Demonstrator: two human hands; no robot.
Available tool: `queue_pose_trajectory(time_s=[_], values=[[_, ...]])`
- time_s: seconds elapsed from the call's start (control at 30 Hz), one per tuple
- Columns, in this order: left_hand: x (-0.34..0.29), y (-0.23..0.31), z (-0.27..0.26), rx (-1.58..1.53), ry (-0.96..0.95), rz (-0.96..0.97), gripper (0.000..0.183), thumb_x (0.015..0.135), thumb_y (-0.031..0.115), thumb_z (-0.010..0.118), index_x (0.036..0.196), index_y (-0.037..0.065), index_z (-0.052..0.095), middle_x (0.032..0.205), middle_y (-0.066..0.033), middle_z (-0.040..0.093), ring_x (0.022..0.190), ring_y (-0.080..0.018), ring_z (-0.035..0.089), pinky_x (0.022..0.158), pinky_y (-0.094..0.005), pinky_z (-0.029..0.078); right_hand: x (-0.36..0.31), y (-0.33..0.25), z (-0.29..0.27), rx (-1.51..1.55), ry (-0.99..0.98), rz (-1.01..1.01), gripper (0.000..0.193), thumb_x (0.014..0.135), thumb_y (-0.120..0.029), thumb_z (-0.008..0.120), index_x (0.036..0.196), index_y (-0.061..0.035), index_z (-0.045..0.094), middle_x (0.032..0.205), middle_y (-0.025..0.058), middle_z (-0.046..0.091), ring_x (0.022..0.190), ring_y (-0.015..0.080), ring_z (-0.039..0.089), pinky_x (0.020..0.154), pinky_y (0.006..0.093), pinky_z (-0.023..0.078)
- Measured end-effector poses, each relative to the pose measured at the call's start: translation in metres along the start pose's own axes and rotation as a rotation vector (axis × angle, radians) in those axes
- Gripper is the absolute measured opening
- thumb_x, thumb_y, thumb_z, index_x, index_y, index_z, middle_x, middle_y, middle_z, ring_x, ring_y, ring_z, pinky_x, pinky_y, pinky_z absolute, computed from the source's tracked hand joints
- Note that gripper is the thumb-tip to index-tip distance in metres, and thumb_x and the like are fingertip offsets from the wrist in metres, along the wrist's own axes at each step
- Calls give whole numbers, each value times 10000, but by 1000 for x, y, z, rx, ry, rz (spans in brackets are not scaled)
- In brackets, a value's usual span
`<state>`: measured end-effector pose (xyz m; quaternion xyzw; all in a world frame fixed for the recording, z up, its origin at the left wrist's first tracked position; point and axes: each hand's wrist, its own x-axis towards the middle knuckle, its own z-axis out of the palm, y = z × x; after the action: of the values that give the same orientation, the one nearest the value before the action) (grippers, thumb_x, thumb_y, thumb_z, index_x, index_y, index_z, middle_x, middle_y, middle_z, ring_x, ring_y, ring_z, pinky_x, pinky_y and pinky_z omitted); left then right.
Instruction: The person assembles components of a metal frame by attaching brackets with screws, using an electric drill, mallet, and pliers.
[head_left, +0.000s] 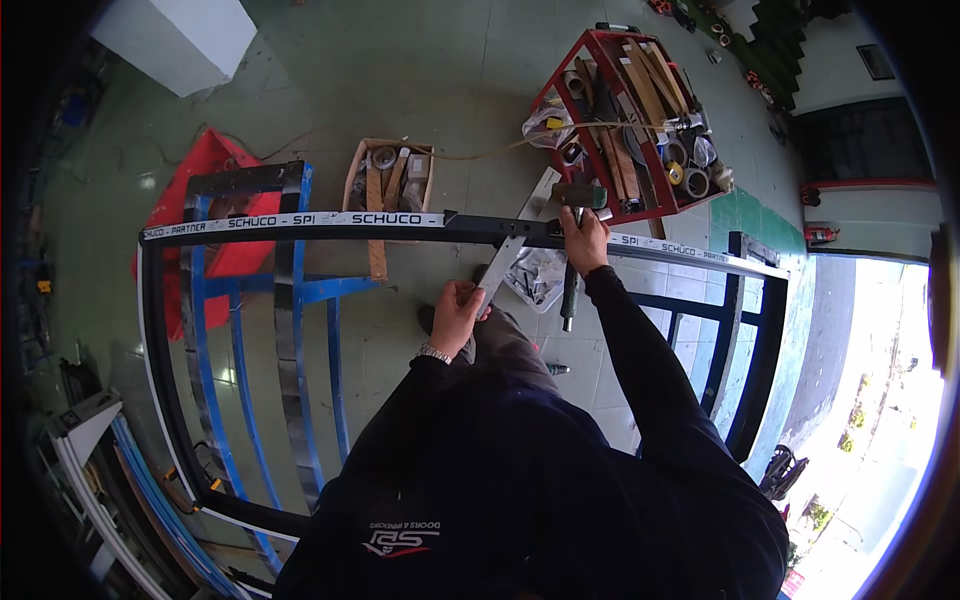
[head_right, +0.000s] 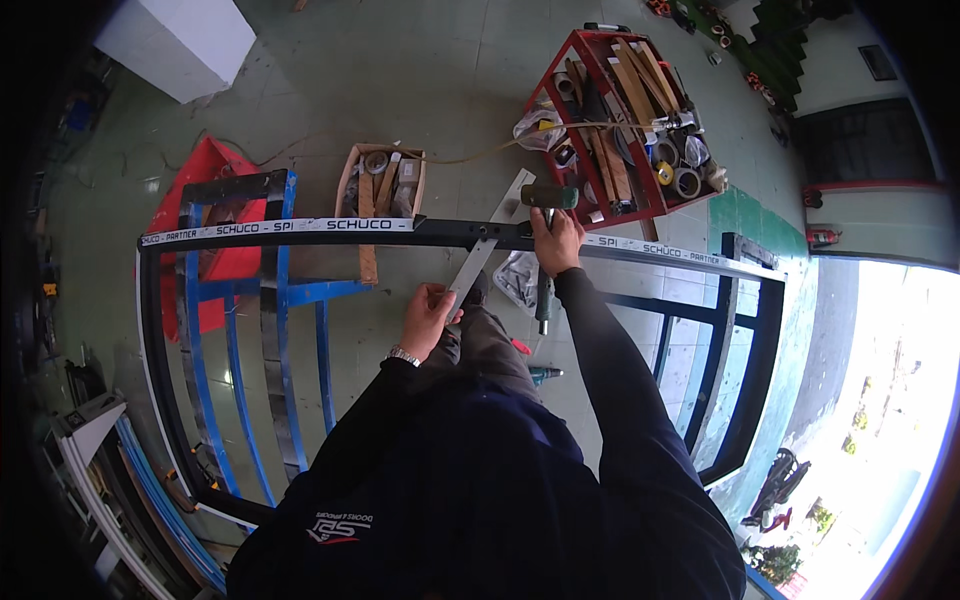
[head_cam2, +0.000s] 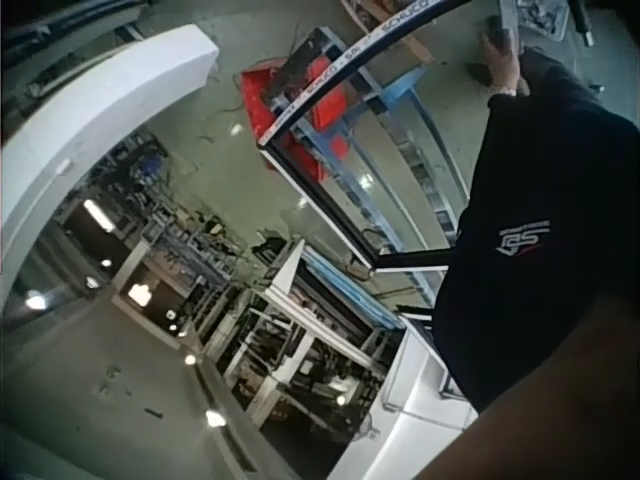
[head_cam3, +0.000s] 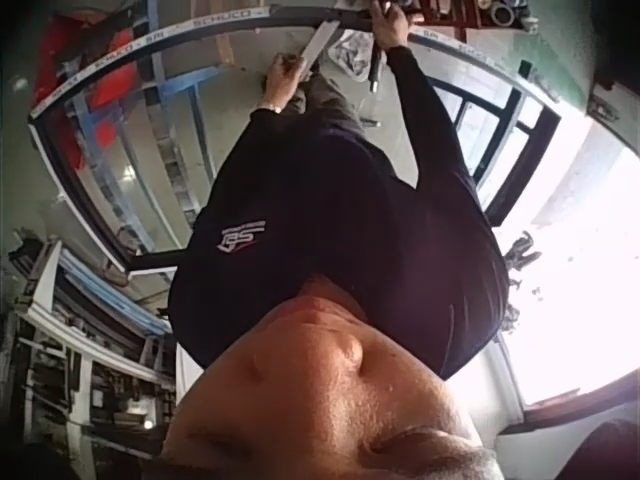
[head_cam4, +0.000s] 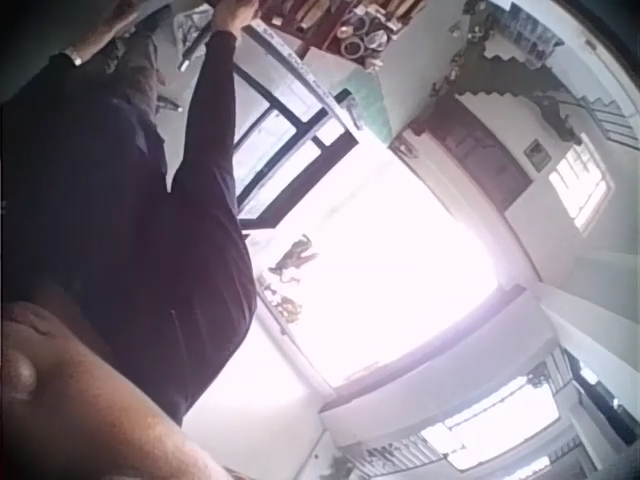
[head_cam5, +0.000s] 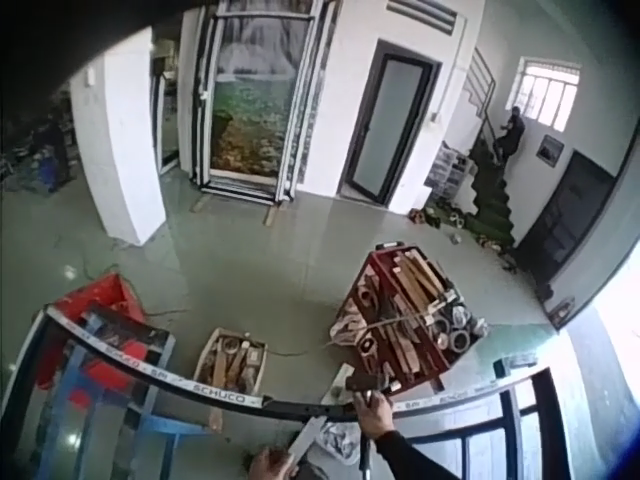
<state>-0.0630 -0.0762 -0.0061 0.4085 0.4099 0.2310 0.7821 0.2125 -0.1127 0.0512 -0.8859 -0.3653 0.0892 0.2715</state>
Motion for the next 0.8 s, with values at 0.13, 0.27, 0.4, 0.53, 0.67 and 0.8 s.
queue_pose_trajectory(time_s=[0.13, 0.27, 0.4, 0.53, 0.67, 0.8], values=[[15, 18, -8, 161, -187, -138, 281, 987, 203, 623, 1132, -3, 500, 905, -88, 647, 742, -155, 678, 654, -288, 557, 0, 5, 1, 89, -68, 67, 387, 974, -424, 539, 917, -54, 636, 868, 163, 658, 942, 357, 619, 935, 442, 350], [37, 43, 5, 224, -330, -268, 332, 1004, 305, 596, 1152, 18, 518, 948, -94, 663, 761, -148, 680, 667, -279, 550, 4, 7, -7, 72, -94, 64, 427, 977, -449, 517, 912, -46, 642, 896, 172, 664, 964, 363, 615, 951, 451, 337], [59, 59, 17, 354, -413, -274, 368, 1017, 373, 561, 1158, 36, 515, 958, -87, 667, 770, -143, 681, 670, -280, 551, 4, -3, -10, 84, -137, 40, 430, 976, -458, 505, 963, -56, 659, 937, 164, 674, 1028, 346, 609, 1010, 461, 312], [76, 60, 42, 339, -345, -324, 367, 1021, 421, 534, 1136, 74, 507, 896, -68, 659, 713, -139, 665, 593, -274, 535, 4, -5, -16, 108, -183, 59, 444, 974, -465, 507, 935, -49, 658, 943, 153, 672, 1031, 339, 610, 1022, 464, 308], [75, 54, 52, 370, -272, -329, 414, 1008, 495, 522, 1039, 82, 528, 734, -23, 591, 550, -109, 567, 478, -261, 457, 3, -1, -15, 132, -182, 24, 465, 962, -472, 526, 868, -34, 651, 936, 160, 667, 1021, 356, 607, 1015, 471, 313], [73, 48, 56, 407, -204, -334, 448, 985, 534, 542, 972, 86, 535, 715, -15, 576, 531, -100, 545, 467, -252, 449, 3, 5, -10, 115, -176, -21, 455, 943, -462, 552, 842, -33, 662, 937, 165, 669, 1023, 353, 608, 1013, 470, 313]])
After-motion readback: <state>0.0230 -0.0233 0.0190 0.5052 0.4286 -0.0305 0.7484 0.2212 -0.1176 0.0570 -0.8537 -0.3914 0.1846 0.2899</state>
